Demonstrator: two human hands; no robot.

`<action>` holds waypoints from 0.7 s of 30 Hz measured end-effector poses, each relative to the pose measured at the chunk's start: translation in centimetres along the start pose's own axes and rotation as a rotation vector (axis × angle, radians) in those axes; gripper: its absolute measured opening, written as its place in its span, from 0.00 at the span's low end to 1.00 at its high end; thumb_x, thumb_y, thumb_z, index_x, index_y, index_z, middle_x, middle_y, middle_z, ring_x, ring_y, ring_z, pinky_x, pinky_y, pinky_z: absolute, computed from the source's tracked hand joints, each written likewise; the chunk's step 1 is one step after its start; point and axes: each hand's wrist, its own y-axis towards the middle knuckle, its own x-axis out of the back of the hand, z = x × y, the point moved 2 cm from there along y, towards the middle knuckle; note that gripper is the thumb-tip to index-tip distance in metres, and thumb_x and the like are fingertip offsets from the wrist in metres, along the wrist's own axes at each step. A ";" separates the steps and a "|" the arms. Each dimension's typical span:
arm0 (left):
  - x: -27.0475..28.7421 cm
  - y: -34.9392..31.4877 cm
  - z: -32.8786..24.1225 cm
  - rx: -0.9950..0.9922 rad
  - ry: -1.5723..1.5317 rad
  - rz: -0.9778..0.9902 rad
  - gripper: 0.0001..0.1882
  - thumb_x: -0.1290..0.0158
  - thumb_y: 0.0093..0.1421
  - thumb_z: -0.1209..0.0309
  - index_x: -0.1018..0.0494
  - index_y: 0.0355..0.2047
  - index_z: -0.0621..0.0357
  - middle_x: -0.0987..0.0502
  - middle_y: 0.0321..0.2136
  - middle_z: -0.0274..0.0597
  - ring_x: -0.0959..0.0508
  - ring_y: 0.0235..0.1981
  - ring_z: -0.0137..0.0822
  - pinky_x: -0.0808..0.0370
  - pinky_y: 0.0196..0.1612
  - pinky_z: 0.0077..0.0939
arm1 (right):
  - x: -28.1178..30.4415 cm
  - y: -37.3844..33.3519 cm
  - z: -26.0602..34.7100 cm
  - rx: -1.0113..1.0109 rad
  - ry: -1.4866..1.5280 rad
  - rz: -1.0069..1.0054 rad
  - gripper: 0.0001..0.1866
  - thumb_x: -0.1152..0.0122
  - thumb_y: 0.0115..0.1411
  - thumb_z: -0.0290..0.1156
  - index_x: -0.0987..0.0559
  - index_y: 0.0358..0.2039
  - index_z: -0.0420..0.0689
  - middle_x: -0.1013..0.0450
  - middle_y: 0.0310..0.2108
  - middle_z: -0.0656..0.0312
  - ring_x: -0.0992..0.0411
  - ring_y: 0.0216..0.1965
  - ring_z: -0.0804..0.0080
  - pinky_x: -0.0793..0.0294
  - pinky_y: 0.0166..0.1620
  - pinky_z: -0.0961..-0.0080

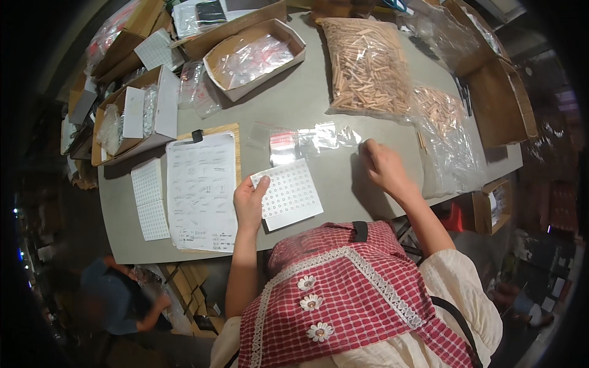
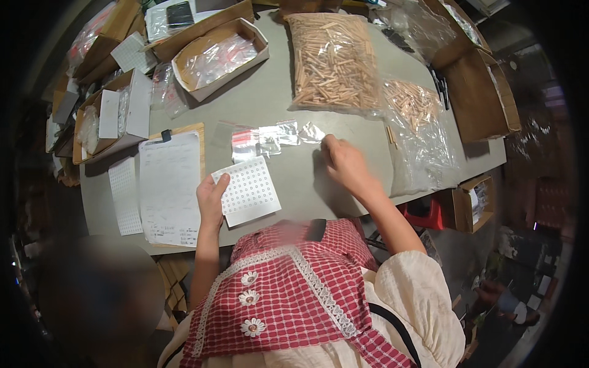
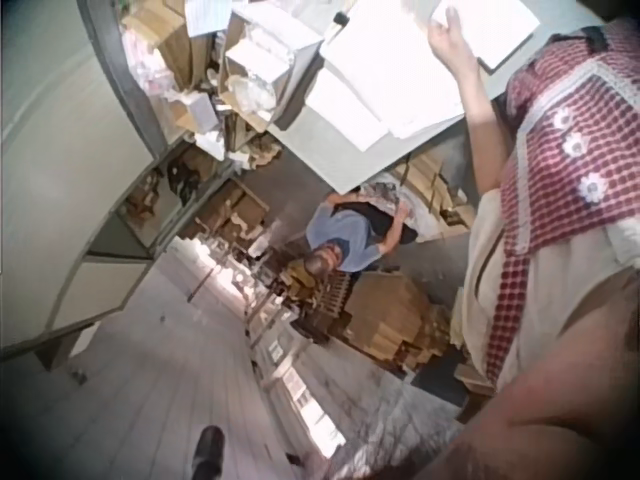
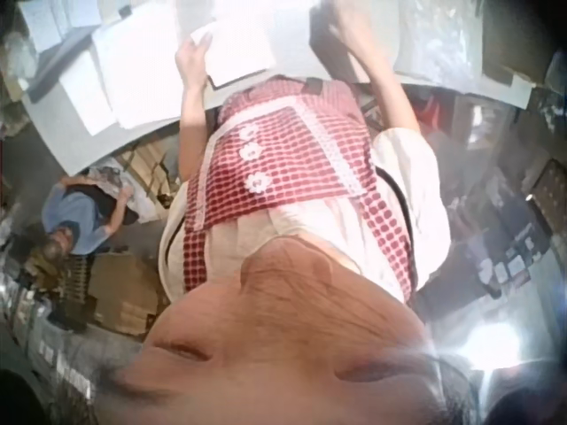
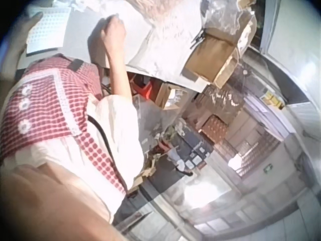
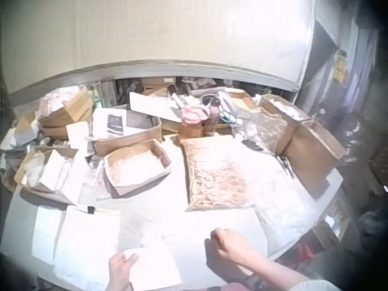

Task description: The person peels adhesive labels from a sheet and applies them to small plastic pouches on a table. They handle the label sheet and pouches by hand, placing labeled pouches into a cardboard box.

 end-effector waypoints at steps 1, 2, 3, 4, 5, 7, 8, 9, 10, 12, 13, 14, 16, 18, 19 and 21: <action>0.0 0.0 0.0 -0.009 -0.007 -0.002 0.12 0.43 0.69 0.71 0.23 0.45 0.70 0.16 0.36 0.43 0.18 0.33 0.26 0.22 0.36 0.19 | 0.0 0.0 0.1 -0.058 0.147 -0.018 0.11 0.41 0.59 0.23 0.28 0.42 0.42 0.24 0.35 0.49 0.25 0.38 0.47 0.25 0.42 0.56; -0.1 0.1 0.0 -0.013 -0.027 -0.016 0.12 0.43 0.69 0.70 0.23 0.45 0.70 0.17 0.36 0.42 0.18 0.33 0.25 0.22 0.36 0.19 | 0.1 0.3 0.2 -0.114 0.293 -0.037 0.10 0.40 0.59 0.24 0.27 0.41 0.42 0.24 0.35 0.49 0.25 0.37 0.48 0.25 0.41 0.56; -0.3 0.1 0.0 -0.016 -0.025 -0.017 0.12 0.43 0.69 0.70 0.23 0.45 0.70 0.17 0.36 0.42 0.18 0.33 0.25 0.22 0.36 0.19 | 0.3 0.5 -0.1 -0.170 0.439 -0.057 0.09 0.40 0.60 0.24 0.27 0.40 0.43 0.24 0.34 0.50 0.25 0.35 0.49 0.25 0.40 0.57; -0.4 0.0 -0.2 -0.020 -0.018 -0.020 0.12 0.43 0.69 0.70 0.23 0.45 0.70 0.17 0.36 0.42 0.18 0.33 0.25 0.22 0.37 0.19 | 0.2 1.4 -1.0 -0.175 0.453 -0.056 0.06 0.39 0.62 0.27 0.26 0.38 0.43 0.24 0.42 0.51 0.26 0.44 0.52 0.26 0.49 0.59; -0.4 0.0 -0.4 -0.027 -0.008 -0.023 0.12 0.43 0.69 0.70 0.23 0.45 0.70 0.17 0.36 0.42 0.18 0.34 0.25 0.22 0.37 0.19 | 0.0 2.1 -1.5 -0.086 0.376 -0.103 0.06 0.39 0.62 0.27 0.25 0.38 0.43 0.24 0.45 0.51 0.28 0.48 0.51 0.28 0.52 0.58; -0.2 -0.1 -0.3 -0.031 0.048 -0.030 0.14 0.43 0.69 0.71 0.24 0.48 0.72 0.17 0.39 0.45 0.18 0.36 0.28 0.21 0.39 0.21 | -0.7 3.5 -1.9 0.095 0.218 -0.196 0.06 0.39 0.61 0.27 0.25 0.37 0.42 0.26 0.51 0.51 0.33 0.57 0.48 0.33 0.60 0.55; -0.1 -0.1 -0.3 -0.035 0.075 -0.035 0.15 0.44 0.69 0.71 0.25 0.49 0.73 0.17 0.40 0.46 0.17 0.37 0.29 0.21 0.40 0.22 | -1.2 3.9 -2.2 0.055 0.309 -0.082 0.06 0.39 0.61 0.26 0.24 0.37 0.42 0.30 0.58 0.52 0.41 0.64 0.43 0.42 0.66 0.52; -0.2 0.0 -0.3 -0.037 0.060 -0.033 0.14 0.44 0.69 0.71 0.24 0.48 0.72 0.17 0.39 0.44 0.18 0.36 0.28 0.22 0.40 0.21 | -1.6 4.1 -2.1 0.084 0.219 -0.104 0.06 0.39 0.61 0.26 0.24 0.38 0.41 0.30 0.58 0.51 0.41 0.63 0.43 0.42 0.66 0.52; -0.2 -0.1 -0.3 -0.036 0.044 -0.036 0.13 0.43 0.69 0.70 0.23 0.47 0.71 0.17 0.38 0.43 0.19 0.35 0.26 0.23 0.39 0.20 | -2.2 4.3 -1.9 0.114 0.129 -0.121 0.06 0.39 0.60 0.26 0.24 0.38 0.41 0.31 0.58 0.51 0.41 0.63 0.43 0.41 0.65 0.52; -0.4 -0.1 -0.3 -0.045 0.019 -0.043 0.13 0.43 0.69 0.70 0.23 0.46 0.70 0.17 0.37 0.41 0.19 0.35 0.24 0.23 0.39 0.19 | -3.4 4.5 -2.3 0.182 -0.044 -0.192 0.07 0.39 0.59 0.24 0.24 0.38 0.41 0.31 0.58 0.52 0.39 0.62 0.44 0.39 0.64 0.52; -0.4 -0.2 -0.4 -0.053 0.011 -0.056 0.13 0.43 0.69 0.70 0.23 0.46 0.70 0.17 0.37 0.41 0.19 0.35 0.24 0.23 0.39 0.19 | -3.3 4.6 -2.2 0.171 -0.019 -0.197 0.07 0.39 0.59 0.24 0.23 0.38 0.41 0.31 0.57 0.52 0.38 0.61 0.44 0.39 0.63 0.52; -0.4 -0.3 -0.4 -0.060 0.002 -0.068 0.13 0.43 0.69 0.70 0.23 0.46 0.70 0.17 0.36 0.41 0.19 0.35 0.24 0.24 0.39 0.19 | -3.1 4.6 -2.1 0.159 0.005 -0.203 0.08 0.39 0.58 0.23 0.23 0.39 0.41 0.31 0.56 0.53 0.37 0.60 0.44 0.38 0.62 0.52; -0.6 -0.4 -0.5 -0.076 0.015 -0.088 0.13 0.43 0.69 0.70 0.23 0.46 0.70 0.17 0.36 0.41 0.20 0.34 0.24 0.24 0.38 0.19 | -3.1 5.2 -1.7 0.109 0.085 -0.286 0.11 0.36 0.54 0.23 0.22 0.39 0.43 0.30 0.53 0.55 0.35 0.57 0.46 0.36 0.59 0.53; -0.5 -0.6 -0.4 -0.062 0.028 -0.086 0.13 0.43 0.69 0.70 0.23 0.46 0.70 0.17 0.36 0.40 0.20 0.34 0.24 0.24 0.38 0.18 | -2.3 5.6 -1.6 0.090 0.022 -0.162 0.11 0.34 0.53 0.24 0.22 0.38 0.43 0.30 0.53 0.56 0.35 0.56 0.47 0.35 0.58 0.53; -0.4 -0.5 -0.5 -0.046 0.034 -0.073 0.13 0.43 0.69 0.70 0.23 0.46 0.70 0.17 0.36 0.40 0.20 0.34 0.24 0.24 0.38 0.18 | -1.6 6.0 -1.6 0.085 -0.014 -0.107 0.12 0.33 0.53 0.24 0.22 0.38 0.43 0.30 0.53 0.56 0.35 0.56 0.47 0.35 0.58 0.53; -0.3 -0.4 -0.3 -0.037 0.032 -0.055 0.13 0.43 0.69 0.70 0.23 0.46 0.69 0.17 0.36 0.40 0.20 0.34 0.24 0.24 0.38 0.18 | -1.4 7.8 -2.4 0.074 0.087 -0.005 0.08 0.33 0.58 0.28 0.24 0.36 0.43 0.25 0.42 0.61 0.28 0.45 0.63 0.29 0.47 0.64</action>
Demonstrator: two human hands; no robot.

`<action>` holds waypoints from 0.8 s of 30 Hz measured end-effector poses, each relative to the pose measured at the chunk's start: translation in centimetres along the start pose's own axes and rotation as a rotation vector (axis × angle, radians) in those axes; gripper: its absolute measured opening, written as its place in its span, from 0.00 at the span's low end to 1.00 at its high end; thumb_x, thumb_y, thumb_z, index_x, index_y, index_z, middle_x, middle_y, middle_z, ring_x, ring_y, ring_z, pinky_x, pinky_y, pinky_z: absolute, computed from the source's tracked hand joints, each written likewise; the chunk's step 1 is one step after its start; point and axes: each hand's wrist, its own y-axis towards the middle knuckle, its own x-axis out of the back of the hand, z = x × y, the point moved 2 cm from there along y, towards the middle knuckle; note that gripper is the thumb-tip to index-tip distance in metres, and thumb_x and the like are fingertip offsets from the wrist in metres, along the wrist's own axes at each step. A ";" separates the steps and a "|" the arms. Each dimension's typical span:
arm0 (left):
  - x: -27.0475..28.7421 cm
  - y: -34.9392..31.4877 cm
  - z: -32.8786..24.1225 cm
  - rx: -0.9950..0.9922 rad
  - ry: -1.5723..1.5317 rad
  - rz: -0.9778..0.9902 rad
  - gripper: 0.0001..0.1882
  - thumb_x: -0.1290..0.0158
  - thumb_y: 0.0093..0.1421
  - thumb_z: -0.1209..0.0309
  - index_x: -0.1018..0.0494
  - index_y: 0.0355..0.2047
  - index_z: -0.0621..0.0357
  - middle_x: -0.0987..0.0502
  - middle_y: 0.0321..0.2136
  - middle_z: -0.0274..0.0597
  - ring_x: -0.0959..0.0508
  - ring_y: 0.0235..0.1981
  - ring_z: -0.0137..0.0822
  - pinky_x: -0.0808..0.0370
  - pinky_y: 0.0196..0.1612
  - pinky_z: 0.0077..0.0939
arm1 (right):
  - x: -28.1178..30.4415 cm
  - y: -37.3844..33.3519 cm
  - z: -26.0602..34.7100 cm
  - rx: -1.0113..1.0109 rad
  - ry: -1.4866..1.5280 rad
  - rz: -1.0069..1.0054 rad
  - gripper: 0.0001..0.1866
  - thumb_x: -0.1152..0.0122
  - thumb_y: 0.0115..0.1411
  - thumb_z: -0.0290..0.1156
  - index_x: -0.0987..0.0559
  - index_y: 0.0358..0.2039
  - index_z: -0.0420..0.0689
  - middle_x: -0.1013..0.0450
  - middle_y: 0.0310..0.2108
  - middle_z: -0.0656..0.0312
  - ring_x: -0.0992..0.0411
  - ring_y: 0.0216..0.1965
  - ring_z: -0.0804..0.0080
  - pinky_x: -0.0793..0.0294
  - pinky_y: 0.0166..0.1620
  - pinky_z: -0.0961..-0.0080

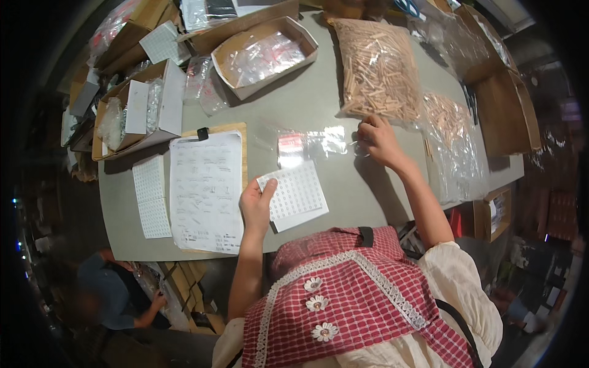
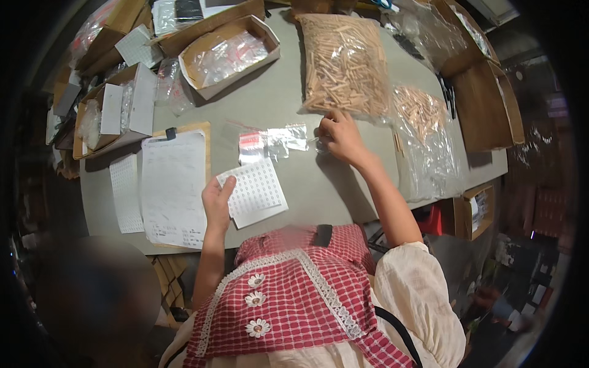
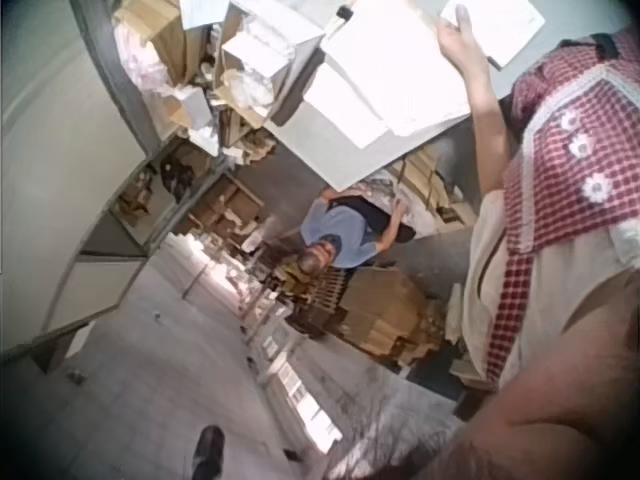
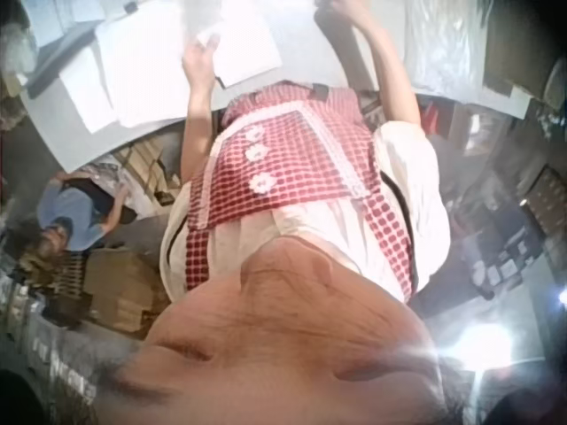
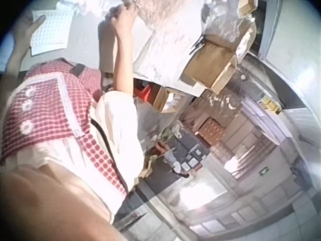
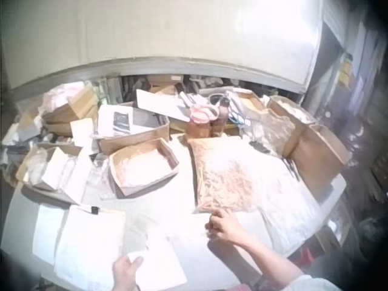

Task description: The person peels adhesive labels from a sheet and applies them to small plastic pouches on a table. They handle the label sheet and pouches by hand, placing labeled pouches into a cardboard box.

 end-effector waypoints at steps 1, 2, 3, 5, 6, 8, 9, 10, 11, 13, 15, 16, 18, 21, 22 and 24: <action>-0.1 0.1 0.0 -0.011 -0.005 0.005 0.13 0.43 0.69 0.70 0.23 0.46 0.69 0.17 0.36 0.40 0.20 0.34 0.24 0.24 0.38 0.18 | 0.3 1.7 -0.1 -0.096 0.210 0.091 0.07 0.34 0.60 0.29 0.24 0.36 0.43 0.25 0.38 0.62 0.27 0.41 0.68 0.28 0.44 0.67; 0.0 -0.1 0.1 -0.018 -0.007 0.006 0.13 0.43 0.69 0.70 0.23 0.46 0.69 0.17 0.36 0.40 0.20 0.34 0.24 0.24 0.38 0.18 | 0.8 3.0 1.2 -0.193 0.423 0.190 0.07 0.35 0.63 0.30 0.24 0.36 0.43 0.24 0.34 0.64 0.26 0.37 0.72 0.27 0.40 0.71; 0.0 -0.1 0.0 -0.019 -0.019 0.013 0.13 0.44 0.70 0.70 0.24 0.46 0.69 0.17 0.36 0.39 0.20 0.35 0.23 0.24 0.39 0.19 | 1.2 4.7 2.9 -0.273 0.734 0.158 0.08 0.38 0.68 0.33 0.25 0.34 0.44 0.26 0.26 0.69 0.28 0.26 0.82 0.29 0.30 0.80; -0.1 -0.2 -0.2 -0.018 -0.018 0.004 0.13 0.44 0.70 0.70 0.23 0.46 0.69 0.17 0.36 0.39 0.20 0.35 0.23 0.25 0.39 0.18 | 1.9 9.2 5.1 -0.242 0.780 0.123 0.08 0.38 0.69 0.33 0.25 0.35 0.43 0.25 0.27 0.66 0.28 0.24 0.81 0.28 0.28 0.80; -0.1 -0.2 -0.3 -0.017 -0.018 -0.001 0.12 0.44 0.70 0.70 0.23 0.46 0.69 0.17 0.36 0.39 0.20 0.35 0.23 0.25 0.39 0.18 | 1.8 11.7 5.6 -0.206 0.826 0.089 0.08 0.38 0.68 0.33 0.24 0.36 0.43 0.24 0.28 0.65 0.27 0.25 0.81 0.28 0.28 0.80; -0.1 0.0 -0.1 -0.044 -0.028 -0.001 0.12 0.44 0.69 0.72 0.25 0.47 0.70 0.17 0.37 0.41 0.20 0.36 0.25 0.24 0.41 0.20 | 1.1 15.8 6.4 -0.175 0.942 -0.017 0.09 0.38 0.68 0.34 0.23 0.40 0.41 0.22 0.30 0.64 0.26 0.25 0.79 0.27 0.28 0.79; -0.3 0.1 -0.3 -0.064 -0.034 -0.005 0.13 0.44 0.69 0.72 0.26 0.48 0.70 0.17 0.37 0.42 0.20 0.36 0.25 0.23 0.41 0.20 | 0.9 16.9 6.9 -0.191 0.977 -0.042 0.12 0.38 0.69 0.35 0.22 0.44 0.40 0.20 0.35 0.61 0.24 0.27 0.78 0.27 0.29 0.79; 0.0 -0.1 -0.1 -0.078 -0.043 -0.029 0.13 0.43 0.69 0.73 0.27 0.48 0.70 0.17 0.38 0.43 0.19 0.36 0.26 0.23 0.42 0.21 | 0.3 17.6 7.8 -0.232 0.910 -0.044 0.15 0.39 0.70 0.36 0.22 0.48 0.38 0.20 0.40 0.60 0.22 0.30 0.76 0.25 0.32 0.79; 0.2 -0.1 0.1 -0.089 -0.061 -0.006 0.14 0.44 0.68 0.75 0.29 0.51 0.68 0.18 0.40 0.44 0.19 0.40 0.27 0.23 0.44 0.21 | 0.0 17.5 8.6 -0.165 0.718 -0.071 0.16 0.40 0.70 0.36 0.23 0.50 0.38 0.20 0.42 0.60 0.22 0.32 0.76 0.24 0.33 0.78; 0.4 0.0 0.2 -0.062 -0.030 -0.007 0.14 0.44 0.68 0.75 0.29 0.50 0.68 0.18 0.40 0.44 0.19 0.40 0.27 0.23 0.44 0.21 | -0.6 15.4 10.3 0.001 0.497 -0.006 0.18 0.40 0.69 0.35 0.24 0.54 0.38 0.20 0.44 0.60 0.22 0.36 0.76 0.24 0.36 0.78; 0.4 0.0 0.3 -0.096 0.048 -0.031 0.12 0.42 0.66 0.74 0.26 0.47 0.70 0.17 0.36 0.43 0.19 0.35 0.25 0.23 0.37 0.20 | -2.3 11.9 10.5 0.154 0.454 0.168 0.18 0.39 0.68 0.33 0.24 0.55 0.40 0.20 0.44 0.61 0.24 0.39 0.77 0.23 0.42 0.76; 0.4 -0.1 0.4 -0.077 0.051 -0.033 0.12 0.42 0.66 0.74 0.26 0.46 0.70 0.17 0.36 0.43 0.19 0.35 0.25 0.23 0.37 0.19 | -2.0 9.2 12.3 0.151 0.464 0.296 0.18 0.37 0.66 0.32 0.24 0.54 0.40 0.21 0.45 0.60 0.24 0.41 0.76 0.24 0.47 0.74; 0.1 -0.2 -0.3 -0.036 0.079 -0.014 0.12 0.41 0.66 0.74 0.25 0.46 0.69 0.17 0.35 0.42 0.18 0.34 0.24 0.24 0.36 0.19 | -2.9 5.2 12.6 0.151 0.522 0.438 0.19 0.30 0.60 0.35 0.24 0.47 0.40 0.23 0.39 0.58 0.24 0.40 0.72 0.24 0.44 0.72; 0.2 -0.2 -0.6 0.003 0.037 0.022 0.11 0.41 0.65 0.75 0.25 0.46 0.69 0.16 0.36 0.43 0.18 0.35 0.25 0.23 0.36 0.19 | -3.5 1.5 12.2 0.018 0.509 0.503 0.23 0.26 0.56 0.31 0.25 0.49 0.42 0.23 0.41 0.59 0.25 0.41 0.70 0.26 0.46 0.70; 0.2 -0.1 -0.9 0.011 0.003 0.059 0.11 0.41 0.65 0.75 0.25 0.46 0.69 0.16 0.36 0.43 0.18 0.35 0.25 0.23 0.36 0.19 | -3.1 0.9 12.4 -0.084 0.457 0.557 0.23 0.26 0.57 0.32 0.24 0.51 0.43 0.22 0.44 0.58 0.25 0.43 0.69 0.26 0.45 0.69; 0.0 -0.2 -1.6 0.030 -0.063 0.132 0.11 0.41 0.65 0.76 0.25 0.45 0.68 0.16 0.36 0.43 0.18 0.34 0.26 0.22 0.36 0.20 | -3.1 -0.4 12.3 -0.099 0.556 0.489 0.23 0.26 0.56 0.30 0.24 0.51 0.43 0.22 0.42 0.59 0.25 0.42 0.71 0.26 0.43 0.70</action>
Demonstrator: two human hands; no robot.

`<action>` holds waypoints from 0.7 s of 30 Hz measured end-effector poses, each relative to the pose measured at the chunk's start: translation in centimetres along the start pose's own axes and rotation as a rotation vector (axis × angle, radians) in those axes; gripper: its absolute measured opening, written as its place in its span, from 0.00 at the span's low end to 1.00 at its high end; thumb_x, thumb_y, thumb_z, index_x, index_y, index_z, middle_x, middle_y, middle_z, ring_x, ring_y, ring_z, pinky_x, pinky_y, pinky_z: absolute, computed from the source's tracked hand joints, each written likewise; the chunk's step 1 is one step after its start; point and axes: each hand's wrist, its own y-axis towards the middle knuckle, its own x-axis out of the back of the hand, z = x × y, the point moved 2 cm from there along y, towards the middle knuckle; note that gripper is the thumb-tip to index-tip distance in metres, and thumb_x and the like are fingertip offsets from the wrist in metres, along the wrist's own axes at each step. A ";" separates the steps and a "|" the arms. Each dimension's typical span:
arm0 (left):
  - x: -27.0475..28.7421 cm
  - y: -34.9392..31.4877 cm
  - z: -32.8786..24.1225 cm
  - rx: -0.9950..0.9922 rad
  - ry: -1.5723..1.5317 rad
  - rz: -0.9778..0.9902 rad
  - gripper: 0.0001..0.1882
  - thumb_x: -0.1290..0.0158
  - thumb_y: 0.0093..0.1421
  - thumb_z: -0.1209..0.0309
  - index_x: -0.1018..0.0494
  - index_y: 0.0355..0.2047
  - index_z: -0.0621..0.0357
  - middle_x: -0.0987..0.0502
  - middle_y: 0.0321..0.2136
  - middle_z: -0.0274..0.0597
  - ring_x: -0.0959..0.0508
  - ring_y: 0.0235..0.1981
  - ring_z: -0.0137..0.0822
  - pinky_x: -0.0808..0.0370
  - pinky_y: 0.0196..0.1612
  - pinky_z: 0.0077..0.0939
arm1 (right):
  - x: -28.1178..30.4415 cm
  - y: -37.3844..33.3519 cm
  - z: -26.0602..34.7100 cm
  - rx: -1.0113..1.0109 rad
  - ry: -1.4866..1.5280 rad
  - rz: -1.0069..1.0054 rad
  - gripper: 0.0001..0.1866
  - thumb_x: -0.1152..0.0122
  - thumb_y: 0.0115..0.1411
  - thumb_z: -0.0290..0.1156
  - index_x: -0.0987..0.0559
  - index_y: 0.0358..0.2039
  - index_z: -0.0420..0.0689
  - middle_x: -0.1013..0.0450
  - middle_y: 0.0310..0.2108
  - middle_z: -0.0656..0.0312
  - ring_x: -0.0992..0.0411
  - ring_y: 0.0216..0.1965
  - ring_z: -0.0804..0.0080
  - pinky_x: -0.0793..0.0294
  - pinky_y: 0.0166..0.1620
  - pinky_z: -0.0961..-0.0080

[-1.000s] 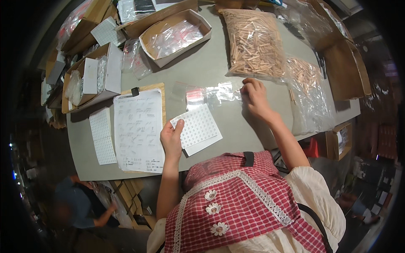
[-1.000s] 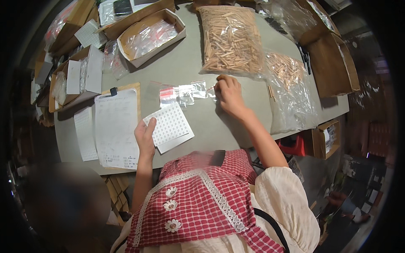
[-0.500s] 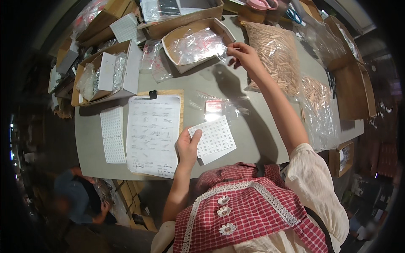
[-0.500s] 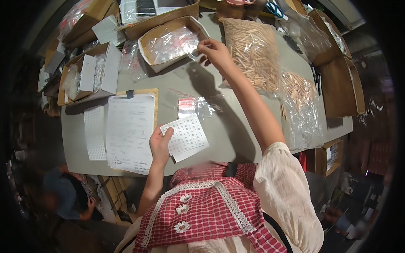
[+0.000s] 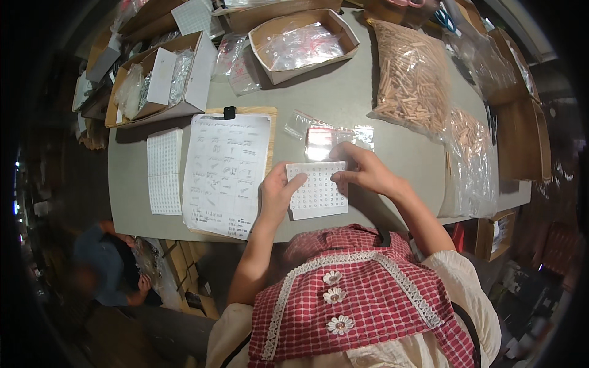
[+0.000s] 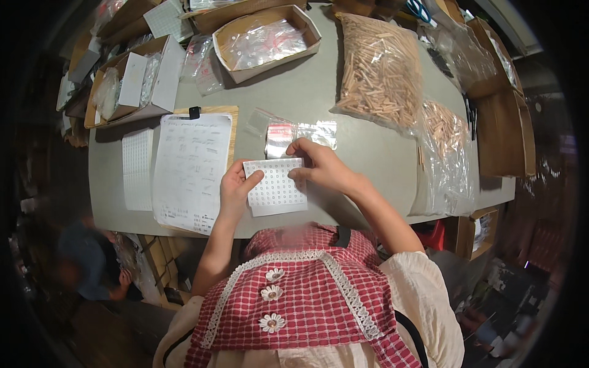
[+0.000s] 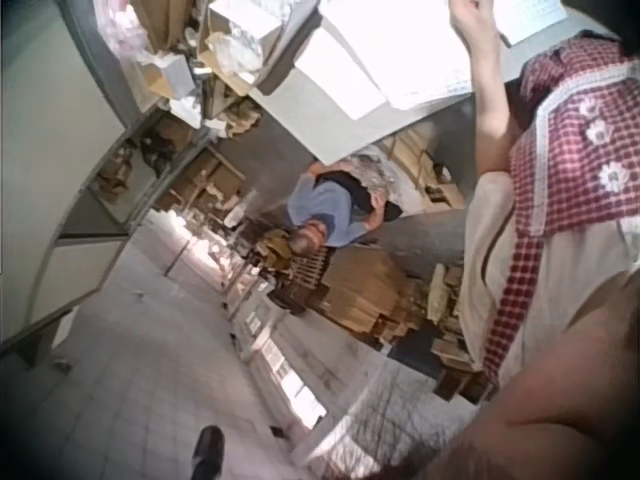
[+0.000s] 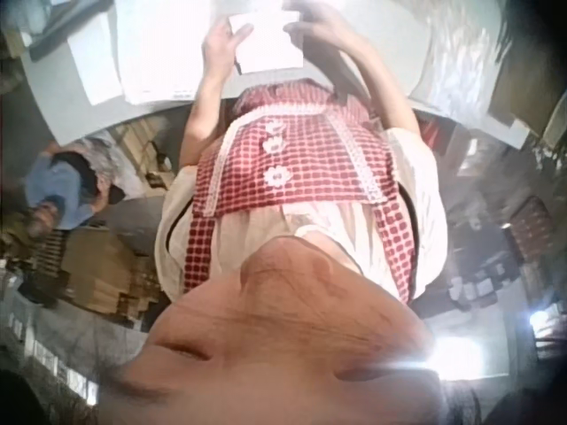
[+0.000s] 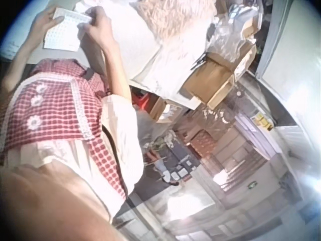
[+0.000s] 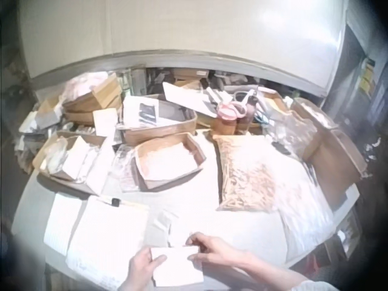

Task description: The person peels adhesive labels from a sheet and applies them to small plastic pouches on a table. They handle the label sheet and pouches by hand, placing labeled pouches into a cardboard box.

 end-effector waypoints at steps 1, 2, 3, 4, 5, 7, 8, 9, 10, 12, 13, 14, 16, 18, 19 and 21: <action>-0.1 0.0 -0.2 0.008 -0.005 0.026 0.11 0.41 0.65 0.76 0.25 0.46 0.68 0.17 0.36 0.44 0.17 0.35 0.26 0.22 0.37 0.20 | -0.1 -0.5 -0.2 0.015 0.048 -0.033 0.23 0.26 0.56 0.29 0.23 0.50 0.44 0.22 0.42 0.60 0.25 0.42 0.72 0.27 0.42 0.70; -0.1 -0.1 -0.3 0.017 -0.010 0.052 0.11 0.41 0.65 0.76 0.26 0.46 0.67 0.17 0.36 0.44 0.17 0.35 0.27 0.21 0.39 0.20 | -0.2 -0.9 -0.3 0.019 0.035 -0.045 0.22 0.27 0.56 0.29 0.23 0.50 0.43 0.22 0.40 0.60 0.25 0.41 0.73 0.26 0.41 0.71; -0.2 -0.2 -0.4 0.025 -0.016 0.077 0.11 0.41 0.65 0.76 0.27 0.46 0.67 0.17 0.37 0.45 0.17 0.36 0.27 0.21 0.40 0.21 | -0.3 -1.2 -0.5 0.023 0.021 -0.056 0.20 0.27 0.57 0.28 0.23 0.49 0.43 0.22 0.39 0.61 0.25 0.40 0.74 0.26 0.41 0.72; -0.2 -0.3 -0.5 0.048 0.000 0.081 0.11 0.41 0.65 0.76 0.27 0.46 0.68 0.17 0.36 0.45 0.17 0.35 0.27 0.21 0.39 0.21 | -0.3 -1.6 -0.6 0.025 0.008 -0.067 0.19 0.28 0.58 0.28 0.23 0.49 0.42 0.22 0.38 0.62 0.25 0.39 0.75 0.25 0.40 0.73; -0.2 -0.5 -0.6 0.071 0.015 0.085 0.11 0.41 0.65 0.76 0.26 0.45 0.68 0.16 0.36 0.45 0.17 0.34 0.27 0.20 0.38 0.21 | -0.2 -2.0 -1.1 0.002 0.123 -0.047 0.18 0.29 0.59 0.28 0.23 0.49 0.42 0.22 0.37 0.63 0.25 0.38 0.76 0.25 0.39 0.74; -0.4 -0.8 -0.8 0.100 0.032 0.096 0.10 0.41 0.65 0.76 0.24 0.45 0.70 0.16 0.36 0.46 0.17 0.33 0.28 0.21 0.36 0.20 | 0.2 -2.6 -1.9 -0.046 0.348 -0.006 0.16 0.30 0.61 0.28 0.22 0.48 0.41 0.22 0.35 0.64 0.24 0.36 0.78 0.25 0.38 0.77; -0.6 -0.9 -0.9 0.107 0.033 0.105 0.11 0.41 0.65 0.76 0.24 0.45 0.70 0.16 0.35 0.46 0.17 0.33 0.28 0.21 0.35 0.19 | 0.5 -2.9 -2.0 -0.057 0.410 0.000 0.15 0.30 0.61 0.28 0.22 0.48 0.40 0.22 0.34 0.64 0.24 0.36 0.78 0.24 0.38 0.78; -0.8 -1.1 -1.0 0.113 0.034 0.112 0.11 0.40 0.65 0.76 0.23 0.45 0.71 0.16 0.35 0.47 0.17 0.32 0.28 0.21 0.34 0.19 | 0.8 -3.2 -1.9 -0.067 0.472 0.006 0.15 0.31 0.62 0.27 0.22 0.48 0.40 0.22 0.33 0.65 0.24 0.35 0.79 0.24 0.37 0.79; -1.1 -1.2 -1.2 0.091 0.023 0.106 0.11 0.40 0.65 0.75 0.23 0.44 0.71 0.15 0.34 0.46 0.17 0.31 0.27 0.21 0.33 0.18 | 0.9 -3.4 -1.7 -0.073 0.531 0.020 0.14 0.31 0.62 0.27 0.22 0.47 0.40 0.22 0.32 0.65 0.24 0.34 0.80 0.24 0.37 0.80; -1.9 -1.4 -1.5 0.046 0.000 0.091 0.11 0.39 0.64 0.75 0.22 0.44 0.70 0.15 0.32 0.46 0.17 0.29 0.27 0.22 0.31 0.18 | 0.9 -3.8 -0.5 0.022 0.392 -0.047 0.13 0.31 0.63 0.28 0.21 0.46 0.40 0.21 0.32 0.65 0.24 0.33 0.80 0.25 0.36 0.80; -1.9 -1.4 -1.6 0.034 0.044 0.086 0.11 0.39 0.65 0.74 0.22 0.44 0.70 0.15 0.33 0.46 0.17 0.30 0.27 0.22 0.32 0.18 | 1.0 -4.0 0.3 0.066 0.280 -0.050 0.12 0.31 0.63 0.28 0.21 0.45 0.40 0.21 0.32 0.65 0.24 0.33 0.80 0.25 0.36 0.80; -2.0 -1.6 -1.6 0.022 0.088 0.080 0.12 0.39 0.66 0.73 0.22 0.44 0.70 0.16 0.33 0.45 0.17 0.30 0.27 0.22 0.32 0.19 | 1.0 -4.2 0.7 0.109 0.167 -0.052 0.11 0.31 0.63 0.29 0.20 0.44 0.40 0.22 0.31 0.66 0.25 0.33 0.81 0.25 0.35 0.80; -2.2 -2.0 -1.8 -0.004 0.145 0.070 0.12 0.39 0.66 0.71 0.22 0.43 0.70 0.16 0.33 0.44 0.18 0.30 0.26 0.22 0.33 0.19 | 0.7 -4.2 -0.3 0.052 0.312 -0.034 0.10 0.31 0.63 0.29 0.20 0.41 0.40 0.22 0.31 0.66 0.25 0.32 0.81 0.26 0.35 0.81; -2.4 -2.5 -2.2 -0.030 0.171 0.061 0.12 0.40 0.67 0.71 0.22 0.43 0.70 0.16 0.32 0.42 0.19 0.30 0.25 0.23 0.32 0.18 | 0.7 -4.5 -0.8 0.025 0.408 -0.026 0.08 0.31 0.63 0.29 0.20 0.39 0.40 0.22 0.31 0.66 0.25 0.32 0.81 0.27 0.34 0.81; -2.2 -2.5 -2.0 -0.054 0.167 0.058 0.11 0.40 0.66 0.73 0.21 0.43 0.70 0.16 0.32 0.42 0.19 0.30 0.24 0.23 0.33 0.17 | 0.8 -4.7 -0.7 0.024 0.433 -0.023 0.08 0.31 0.63 0.29 0.20 0.38 0.40 0.22 0.30 0.66 0.25 0.32 0.81 0.27 0.34 0.81; -1.4 -2.4 -1.1 -0.102 0.160 0.050 0.10 0.40 0.65 0.76 0.21 0.43 0.71 0.16 0.31 0.42 0.19 0.31 0.24 0.23 0.33 0.17 | 0.5 -4.9 -0.7 0.027 0.465 -0.040 0.08 0.31 0.63 0.30 0.20 0.36 0.40 0.23 0.29 0.67 0.26 0.32 0.82 0.28 0.34 0.80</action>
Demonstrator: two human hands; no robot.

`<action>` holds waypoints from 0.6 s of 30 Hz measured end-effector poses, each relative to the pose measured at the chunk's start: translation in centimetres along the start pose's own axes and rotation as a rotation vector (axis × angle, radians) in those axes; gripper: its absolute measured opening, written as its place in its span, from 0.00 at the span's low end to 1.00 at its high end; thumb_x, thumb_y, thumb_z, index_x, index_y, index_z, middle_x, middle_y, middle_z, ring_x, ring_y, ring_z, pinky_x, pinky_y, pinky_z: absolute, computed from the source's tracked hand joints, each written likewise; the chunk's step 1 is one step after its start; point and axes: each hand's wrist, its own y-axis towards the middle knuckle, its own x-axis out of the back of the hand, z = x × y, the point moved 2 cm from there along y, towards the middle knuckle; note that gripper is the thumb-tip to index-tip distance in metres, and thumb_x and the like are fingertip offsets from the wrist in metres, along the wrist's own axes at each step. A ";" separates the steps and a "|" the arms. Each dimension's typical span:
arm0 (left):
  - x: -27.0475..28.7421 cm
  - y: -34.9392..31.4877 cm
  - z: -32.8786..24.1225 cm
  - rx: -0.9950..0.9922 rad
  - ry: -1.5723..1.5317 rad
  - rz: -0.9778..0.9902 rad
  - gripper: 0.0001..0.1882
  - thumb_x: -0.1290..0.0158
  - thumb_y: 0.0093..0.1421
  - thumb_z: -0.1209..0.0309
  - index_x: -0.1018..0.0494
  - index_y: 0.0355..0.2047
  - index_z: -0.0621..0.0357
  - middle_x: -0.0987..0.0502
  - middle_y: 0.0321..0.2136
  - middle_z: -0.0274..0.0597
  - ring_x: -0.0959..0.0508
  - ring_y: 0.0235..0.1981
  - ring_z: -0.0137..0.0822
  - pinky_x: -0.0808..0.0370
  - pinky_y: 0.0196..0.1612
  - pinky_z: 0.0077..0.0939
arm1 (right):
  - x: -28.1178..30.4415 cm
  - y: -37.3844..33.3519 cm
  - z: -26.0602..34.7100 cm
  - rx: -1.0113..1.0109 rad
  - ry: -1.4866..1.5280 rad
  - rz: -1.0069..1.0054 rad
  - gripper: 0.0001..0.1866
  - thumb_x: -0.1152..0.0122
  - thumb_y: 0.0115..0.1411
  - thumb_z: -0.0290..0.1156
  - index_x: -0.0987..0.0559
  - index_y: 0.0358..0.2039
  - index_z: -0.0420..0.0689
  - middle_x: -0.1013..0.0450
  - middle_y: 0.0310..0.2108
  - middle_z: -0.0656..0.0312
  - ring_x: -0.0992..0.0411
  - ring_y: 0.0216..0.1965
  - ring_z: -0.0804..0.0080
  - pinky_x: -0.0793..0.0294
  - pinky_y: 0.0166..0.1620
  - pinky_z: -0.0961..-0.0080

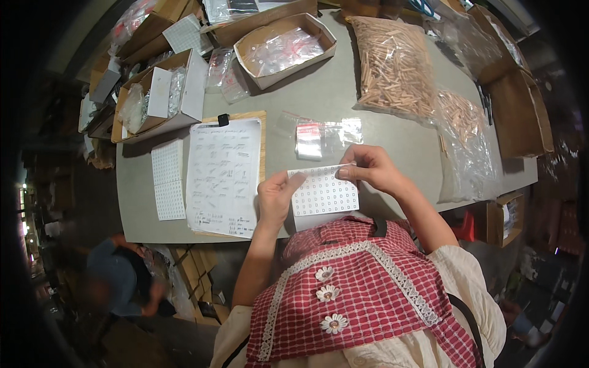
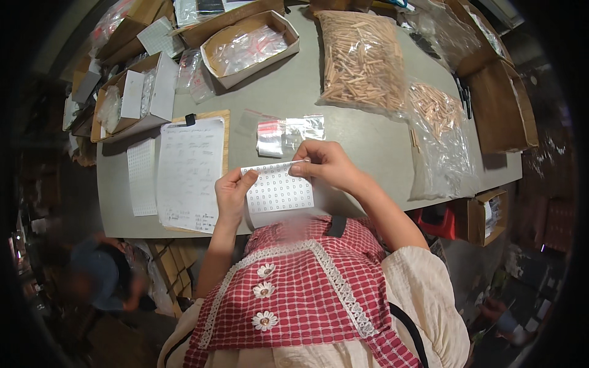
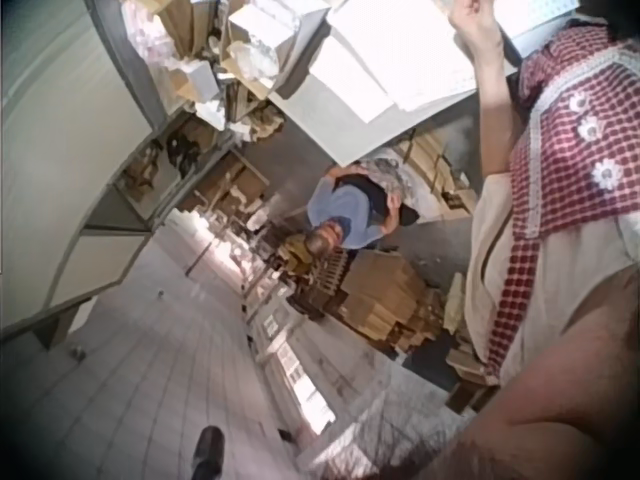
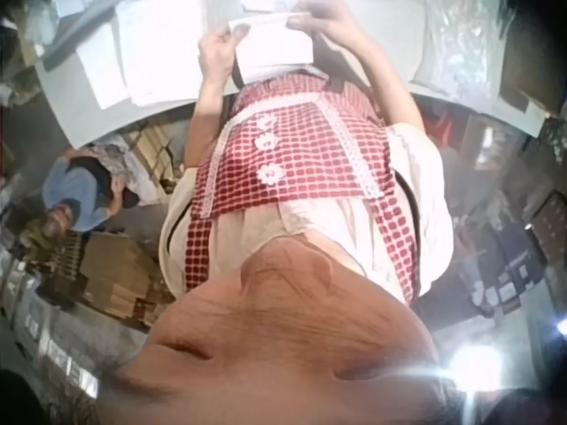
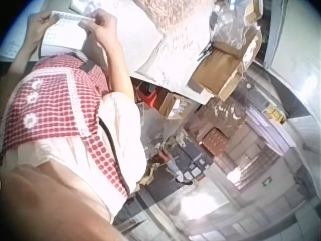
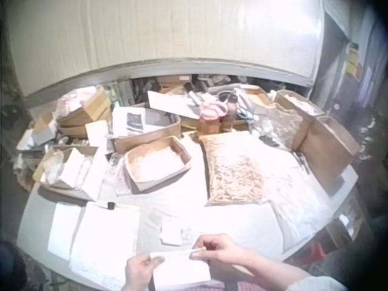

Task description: The person peels adhesive labels from a sheet and applies them to small plastic pouches on a table. They handle the label sheet and pouches by hand, placing labeled pouches into a cardboard box.

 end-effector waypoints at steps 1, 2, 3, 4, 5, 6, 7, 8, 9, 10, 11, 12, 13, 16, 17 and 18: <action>-0.3 0.0 -0.4 0.018 -0.055 -0.012 0.09 0.40 0.65 0.76 0.21 0.43 0.71 0.16 0.31 0.41 0.20 0.31 0.23 0.24 0.34 0.17 | -0.1 0.0 -0.4 0.006 0.005 -0.022 0.08 0.31 0.63 0.30 0.21 0.35 0.40 0.24 0.29 0.68 0.27 0.32 0.84 0.28 0.34 0.80; -1.0 0.0 -1.4 0.036 -0.110 -0.024 0.09 0.40 0.65 0.76 0.20 0.42 0.71 0.16 0.31 0.40 0.20 0.31 0.22 0.24 0.34 0.17 | -0.1 -0.1 -0.6 0.012 0.011 -0.043 0.09 0.31 0.63 0.31 0.21 0.34 0.40 0.25 0.28 0.69 0.28 0.32 0.85 0.29 0.35 0.80; -1.4 0.1 -1.8 0.054 -0.165 -0.036 0.08 0.41 0.65 0.77 0.20 0.42 0.71 0.17 0.31 0.40 0.21 0.31 0.22 0.24 0.34 0.17 | -0.2 -0.1 -0.6 0.036 -0.083 -0.043 0.08 0.32 0.64 0.31 0.21 0.35 0.40 0.24 0.28 0.67 0.27 0.32 0.82 0.28 0.35 0.79; -1.5 0.0 -1.8 0.039 -0.148 -0.061 0.08 0.41 0.66 0.76 0.20 0.41 0.70 0.17 0.31 0.38 0.21 0.31 0.21 0.25 0.34 0.16 | -0.4 -0.1 -0.5 0.063 -0.173 -0.042 0.08 0.33 0.64 0.31 0.21 0.35 0.40 0.24 0.29 0.66 0.26 0.32 0.80 0.28 0.35 0.77; -1.5 0.1 -1.6 0.023 -0.131 -0.085 0.08 0.42 0.67 0.75 0.20 0.41 0.70 0.18 0.31 0.36 0.22 0.31 0.20 0.25 0.33 0.15 | -0.5 0.0 -0.5 0.090 -0.263 -0.042 0.08 0.34 0.64 0.32 0.21 0.35 0.41 0.24 0.29 0.64 0.25 0.33 0.77 0.27 0.36 0.75; -1.5 0.1 -1.4 0.008 -0.113 -0.109 0.08 0.42 0.68 0.74 0.20 0.41 0.69 0.18 0.30 0.35 0.22 0.30 0.19 0.26 0.33 0.15 | -0.8 0.2 -0.3 0.231 -0.408 -0.086 0.07 0.34 0.64 0.31 0.22 0.36 0.41 0.24 0.31 0.62 0.24 0.34 0.72 0.26 0.37 0.72; -1.5 0.1 -1.0 -0.013 -0.024 -0.112 0.08 0.42 0.67 0.75 0.20 0.41 0.69 0.18 0.31 0.35 0.22 0.30 0.19 0.26 0.33 0.14 | -1.3 0.4 -0.2 0.372 -0.553 -0.135 0.07 0.35 0.63 0.31 0.22 0.37 0.42 0.24 0.32 0.60 0.24 0.35 0.67 0.26 0.38 0.70; -1.4 0.0 -0.6 -0.034 0.066 -0.115 0.08 0.42 0.67 0.75 0.21 0.42 0.69 0.18 0.31 0.35 0.23 0.31 0.19 0.26 0.33 0.14 | -1.7 0.5 0.0 0.513 -0.698 -0.185 0.07 0.35 0.62 0.30 0.22 0.37 0.42 0.24 0.33 0.58 0.24 0.36 0.62 0.25 0.39 0.67; -1.5 0.0 -0.2 -0.056 0.156 -0.118 0.08 0.41 0.67 0.75 0.21 0.42 0.69 0.18 0.31 0.35 0.23 0.31 0.19 0.26 0.33 0.14 | -1.7 0.5 0.1 0.549 -0.780 -0.207 0.07 0.36 0.61 0.29 0.22 0.38 0.43 0.24 0.34 0.57 0.24 0.37 0.58 0.25 0.41 0.65; -1.4 -0.2 0.0 -0.067 0.203 -0.137 0.08 0.41 0.66 0.76 0.21 0.43 0.69 0.18 0.31 0.35 0.23 0.31 0.19 0.26 0.33 0.14 | -2.1 0.6 0.4 0.592 -0.855 -0.221 0.08 0.36 0.59 0.29 0.23 0.38 0.43 0.25 0.35 0.55 0.25 0.39 0.55 0.25 0.43 0.63; -1.5 -0.2 0.1 -0.067 0.213 -0.149 0.08 0.41 0.66 0.76 0.21 0.43 0.69 0.18 0.31 0.35 0.22 0.31 0.19 0.26 0.33 0.14 | -2.4 0.8 0.7 0.636 -0.930 -0.236 0.08 0.36 0.58 0.28 0.23 0.38 0.43 0.25 0.35 0.54 0.26 0.41 0.51 0.25 0.45 0.61; -1.9 -0.2 0.2 -0.067 0.224 -0.161 0.08 0.41 0.66 0.76 0.21 0.42 0.69 0.18 0.31 0.35 0.22 0.31 0.19 0.26 0.33 0.14 | -2.4 0.8 0.7 0.622 -0.971 -0.240 0.10 0.35 0.56 0.27 0.23 0.39 0.43 0.25 0.36 0.54 0.26 0.42 0.51 0.26 0.46 0.60; -1.9 -0.1 0.3 -0.068 0.239 -0.179 0.08 0.41 0.66 0.76 0.20 0.42 0.69 0.18 0.31 0.35 0.22 0.31 0.20 0.26 0.33 0.14 | -2.5 0.8 0.4 0.612 -1.006 -0.242 0.12 0.34 0.54 0.26 0.23 0.39 0.43 0.25 0.37 0.54 0.26 0.43 0.52 0.26 0.48 0.60; -2.0 -0.3 -0.1 -0.072 0.294 -0.188 0.08 0.40 0.66 0.73 0.20 0.40 0.67 0.19 0.27 0.32 0.25 0.28 0.18 0.29 0.30 0.15 | -2.7 0.3 0.2 0.523 -1.091 -0.192 0.17 0.31 0.49 0.23 0.24 0.41 0.44 0.26 0.39 0.55 0.27 0.46 0.52 0.27 0.50 0.60; -2.1 -0.4 -0.3 -0.060 0.308 -0.187 0.09 0.39 0.66 0.72 0.20 0.40 0.67 0.19 0.27 0.32 0.26 0.27 0.17 0.30 0.29 0.15 | -2.8 0.2 0.1 0.481 -1.121 -0.164 0.19 0.31 0.47 0.23 0.24 0.42 0.44 0.26 0.40 0.55 0.27 0.47 0.52 0.28 0.51 0.61; -2.0 -0.3 -0.2 -0.084 0.287 -0.190 0.10 0.38 0.65 0.70 0.20 0.39 0.66 0.20 0.25 0.32 0.27 0.26 0.16 0.31 0.28 0.15 | -3.0 0.4 -0.3 0.464 -1.109 -0.153 0.24 0.30 0.42 0.20 0.24 0.42 0.43 0.26 0.42 0.55 0.28 0.48 0.52 0.28 0.51 0.61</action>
